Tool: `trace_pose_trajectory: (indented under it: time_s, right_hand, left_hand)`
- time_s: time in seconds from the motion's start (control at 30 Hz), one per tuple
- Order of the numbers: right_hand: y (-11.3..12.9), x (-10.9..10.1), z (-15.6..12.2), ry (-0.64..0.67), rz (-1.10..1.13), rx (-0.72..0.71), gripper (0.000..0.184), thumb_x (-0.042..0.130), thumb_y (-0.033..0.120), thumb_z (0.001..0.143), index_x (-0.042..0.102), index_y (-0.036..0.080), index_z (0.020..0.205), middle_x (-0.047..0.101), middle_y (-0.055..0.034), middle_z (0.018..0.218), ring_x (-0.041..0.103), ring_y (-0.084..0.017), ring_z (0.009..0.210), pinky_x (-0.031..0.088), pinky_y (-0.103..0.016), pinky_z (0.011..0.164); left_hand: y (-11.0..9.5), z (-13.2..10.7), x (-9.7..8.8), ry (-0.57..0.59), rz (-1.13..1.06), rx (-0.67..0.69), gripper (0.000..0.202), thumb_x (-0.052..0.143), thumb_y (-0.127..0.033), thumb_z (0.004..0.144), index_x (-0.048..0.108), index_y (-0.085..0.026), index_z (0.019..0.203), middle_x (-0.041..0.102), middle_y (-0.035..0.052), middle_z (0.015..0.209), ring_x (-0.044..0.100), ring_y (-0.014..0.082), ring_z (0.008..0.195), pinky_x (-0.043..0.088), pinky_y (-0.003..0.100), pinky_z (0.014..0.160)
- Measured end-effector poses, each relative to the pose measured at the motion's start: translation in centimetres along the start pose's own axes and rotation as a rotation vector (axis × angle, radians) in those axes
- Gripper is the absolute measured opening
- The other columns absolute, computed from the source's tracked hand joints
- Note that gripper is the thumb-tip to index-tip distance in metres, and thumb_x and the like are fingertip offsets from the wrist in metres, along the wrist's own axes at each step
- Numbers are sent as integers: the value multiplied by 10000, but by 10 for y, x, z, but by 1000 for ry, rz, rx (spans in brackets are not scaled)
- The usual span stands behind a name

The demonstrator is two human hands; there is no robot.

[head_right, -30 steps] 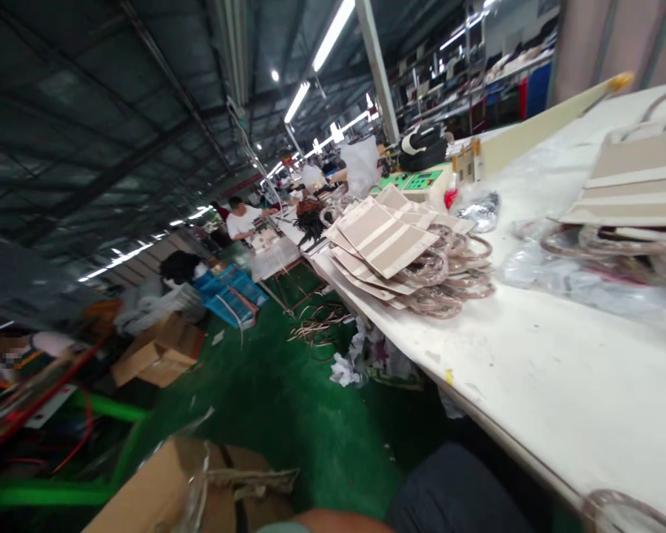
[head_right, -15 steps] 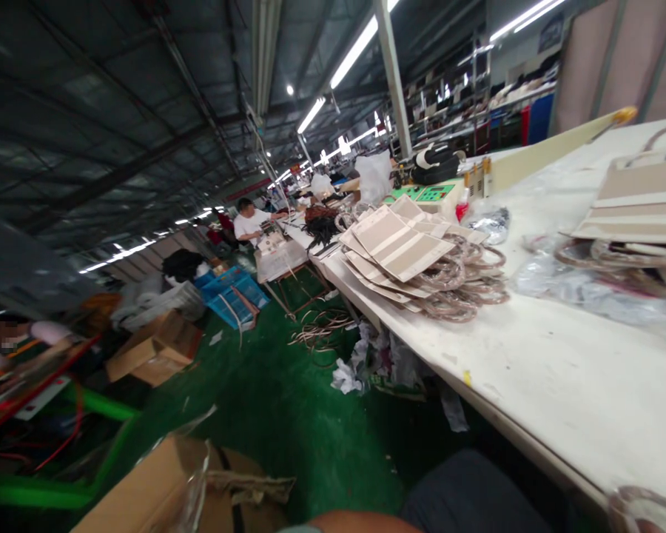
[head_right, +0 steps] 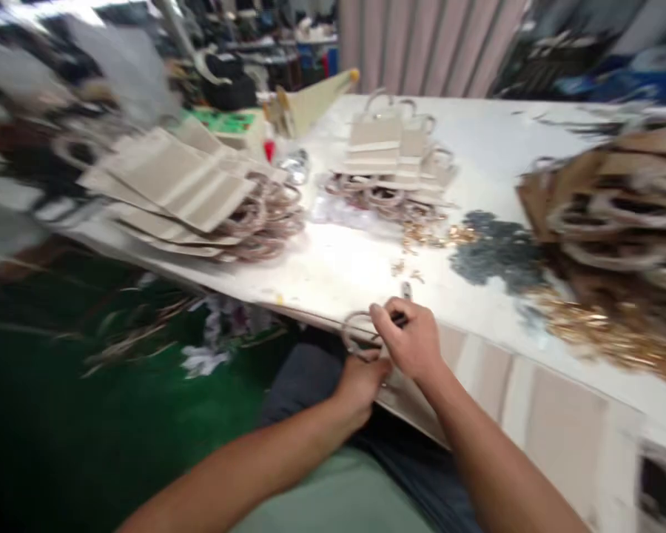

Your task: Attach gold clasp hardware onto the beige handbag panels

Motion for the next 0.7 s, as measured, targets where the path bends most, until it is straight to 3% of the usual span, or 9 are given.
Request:
trace_pose_trajectory:
  time_s: [0.1, 0.23, 0.3, 0.43, 0.6, 0.7]
  right_hand:
    - [-6, -24, 9, -173, 211, 15, 525, 655, 560, 942, 430, 264, 572, 447, 28, 479, 421, -141, 440, 369, -310, 463]
    - [10, -29, 1, -309, 440, -219, 474, 695, 479, 927, 419, 274, 601, 396, 50, 490, 390, -134, 418, 364, -305, 431]
    - [7, -22, -6, -273, 403, -233, 465, 692, 486, 924, 447, 269, 593, 446, 27, 513, 437, -147, 456, 393, -322, 461]
    - [-19, -13, -15, -153, 221, -92, 462, 659, 442, 963, 461, 254, 590, 498, 10, 547, 470, -150, 512, 396, -333, 524]
    - [-26, -16, -15, -270, 389, -212, 464, 691, 459, 947, 450, 259, 605, 454, 32, 529, 456, -150, 485, 403, -325, 510]
    - [-30, -14, -17, -242, 307, -101, 489, 651, 534, 945, 441, 265, 594, 475, 18, 524, 462, -157, 493, 410, -327, 515]
  left_hand:
    - [19, 14, 30, 91, -69, -50, 306, 882, -372, 786, 775, -99, 873, 769, 62, 799, 698, 182, 688, 564, 311, 695]
    - [15, 15, 25, 91, -142, -53, 361, 927, -384, 609, 808, -112, 815, 784, 79, 741, 676, 183, 604, 510, 284, 593]
    - [10, 13, 23, 57, -134, -43, 331, 913, -369, 588, 798, -121, 774, 760, 62, 687, 641, 163, 562, 477, 263, 552]
    - [7, 11, 24, 26, -116, -45, 281, 889, -353, 590, 767, -125, 699, 716, 43, 613, 597, 141, 521, 443, 247, 523]
    - [6, 9, 28, 65, -153, -71, 324, 903, -366, 592, 789, -123, 773, 762, 64, 692, 650, 169, 573, 486, 266, 562]
    - [6, 9, 27, 35, -159, -68, 332, 928, -367, 570, 779, -125, 742, 752, 60, 664, 655, 170, 564, 488, 264, 562]
Point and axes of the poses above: each hand's wrist, its own z-axis towards the middle knuckle, its own x-axis out of the palm, y = z × x, the point moved 2 cm from there along z, towards the middle knuckle
